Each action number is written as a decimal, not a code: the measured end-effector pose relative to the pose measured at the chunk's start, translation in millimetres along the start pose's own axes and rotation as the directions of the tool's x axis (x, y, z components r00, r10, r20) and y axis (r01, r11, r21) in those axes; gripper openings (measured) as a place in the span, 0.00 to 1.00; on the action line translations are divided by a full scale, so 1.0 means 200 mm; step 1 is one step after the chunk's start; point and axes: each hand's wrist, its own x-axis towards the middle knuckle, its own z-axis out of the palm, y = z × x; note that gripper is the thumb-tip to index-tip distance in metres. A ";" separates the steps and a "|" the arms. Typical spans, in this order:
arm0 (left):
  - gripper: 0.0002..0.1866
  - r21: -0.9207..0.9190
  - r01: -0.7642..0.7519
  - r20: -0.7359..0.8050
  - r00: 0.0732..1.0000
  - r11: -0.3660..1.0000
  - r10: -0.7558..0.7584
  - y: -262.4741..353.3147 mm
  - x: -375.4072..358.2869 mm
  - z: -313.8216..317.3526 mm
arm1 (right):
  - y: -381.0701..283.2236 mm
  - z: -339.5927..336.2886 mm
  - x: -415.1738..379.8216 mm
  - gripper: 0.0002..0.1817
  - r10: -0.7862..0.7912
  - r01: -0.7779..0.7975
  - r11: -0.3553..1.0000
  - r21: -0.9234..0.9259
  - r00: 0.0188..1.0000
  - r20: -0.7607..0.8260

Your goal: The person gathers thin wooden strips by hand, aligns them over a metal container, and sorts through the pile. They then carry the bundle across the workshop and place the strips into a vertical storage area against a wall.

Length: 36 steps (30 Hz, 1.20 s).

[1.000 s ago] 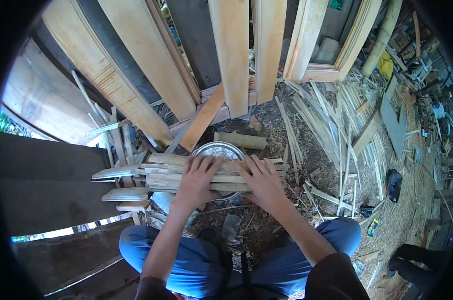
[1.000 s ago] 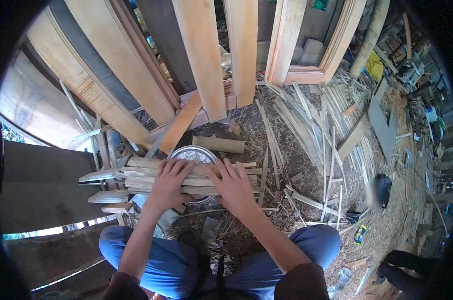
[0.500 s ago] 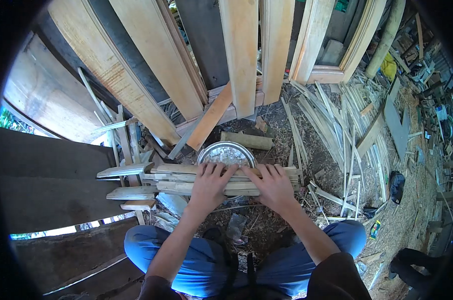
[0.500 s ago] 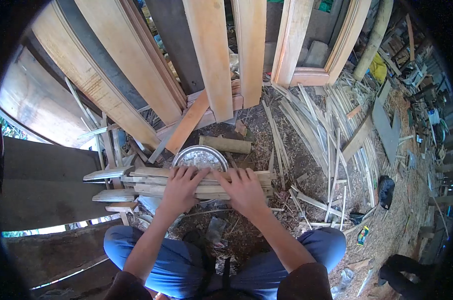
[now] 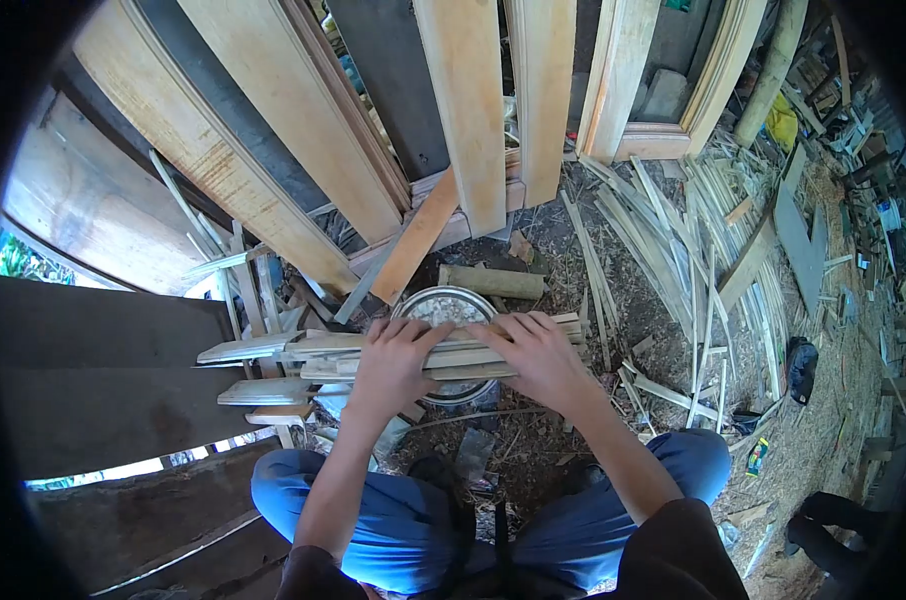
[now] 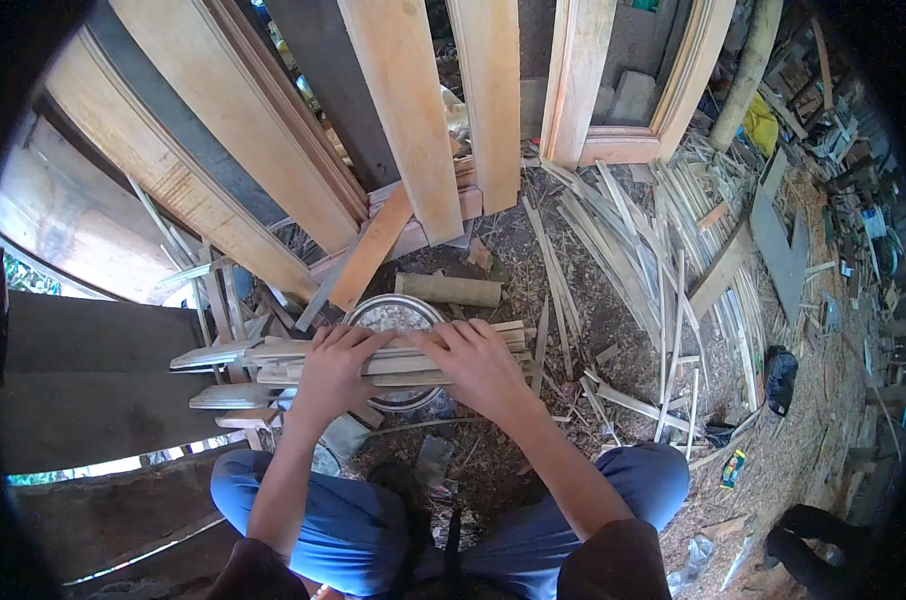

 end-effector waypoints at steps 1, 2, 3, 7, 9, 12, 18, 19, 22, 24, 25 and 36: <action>0.43 0.000 0.001 0.005 1.000 1.000 -0.001 0.00 0.01 -0.01 | 0.01 -0.01 0.00 0.54 -0.015 0.015 1.000 0.013 1.000 0.006; 0.42 -0.049 0.016 0.000 1.000 0.999 -0.016 0.00 0.01 -0.03 | 0.00 -0.01 0.00 0.53 -0.030 0.029 0.999 0.028 0.999 0.013; 0.42 -0.097 0.030 -0.006 0.999 0.995 -0.031 0.00 0.01 -0.04 | 0.00 0.01 0.00 0.53 -0.030 0.029 0.999 0.033 0.999 0.016; 0.41 -0.114 0.008 -0.017 1.000 0.993 -0.010 0.00 0.01 -0.02 | -0.01 0.00 0.00 0.50 0.010 -0.009 0.996 0.090 1.000 -0.012; 0.39 -0.164 0.011 -0.057 0.998 0.986 -0.021 0.00 -0.01 0.02 | -0.05 -0.01 0.00 0.49 0.028 -0.028 0.996 0.085 1.000 -0.007; 0.37 -0.120 0.002 -0.035 0.999 0.993 -0.007 0.04 -0.02 0.02 | -0.08 -0.01 0.01 0.44 0.078 -0.077 0.995 -0.065 0.997 0.021; 0.40 -0.115 -0.018 -0.022 1.000 0.993 0.015 0.03 -0.02 -0.02 | -0.02 0.05 -0.02 0.41 -0.004 0.006 1.000 0.026 0.994 -0.106; 0.40 -0.118 -0.008 -0.048 0.999 0.993 0.002 0.04 -0.03 -0.01 | -0.04 0.04 -0.02 0.41 0.039 -0.037 0.999 0.027 0.997 -0.068; 0.38 -0.022 0.035 -0.068 0.997 0.999 -0.036 0.06 -0.03 0.05 | -0.08 0.02 0.00 0.41 0.082 -0.082 0.996 -0.024 0.997 -0.003; 0.38 -0.011 0.027 -0.054 0.998 1.000 -0.028 0.05 -0.03 0.06 | -0.09 0.01 0.00 0.42 0.093 -0.092 0.993 -0.078 0.995 0.018; 0.38 0.000 0.017 -0.031 0.999 1.000 -0.017 0.05 -0.03 0.06 | -0.09 0.02 0.00 0.42 0.091 -0.088 0.993 -0.085 0.995 0.036; 0.42 0.115 -0.061 -0.229 0.970 0.992 0.087 0.21 -0.08 -0.17 | -0.08 -0.12 -0.06 0.43 -0.026 0.011 0.997 -0.078 0.980 -0.197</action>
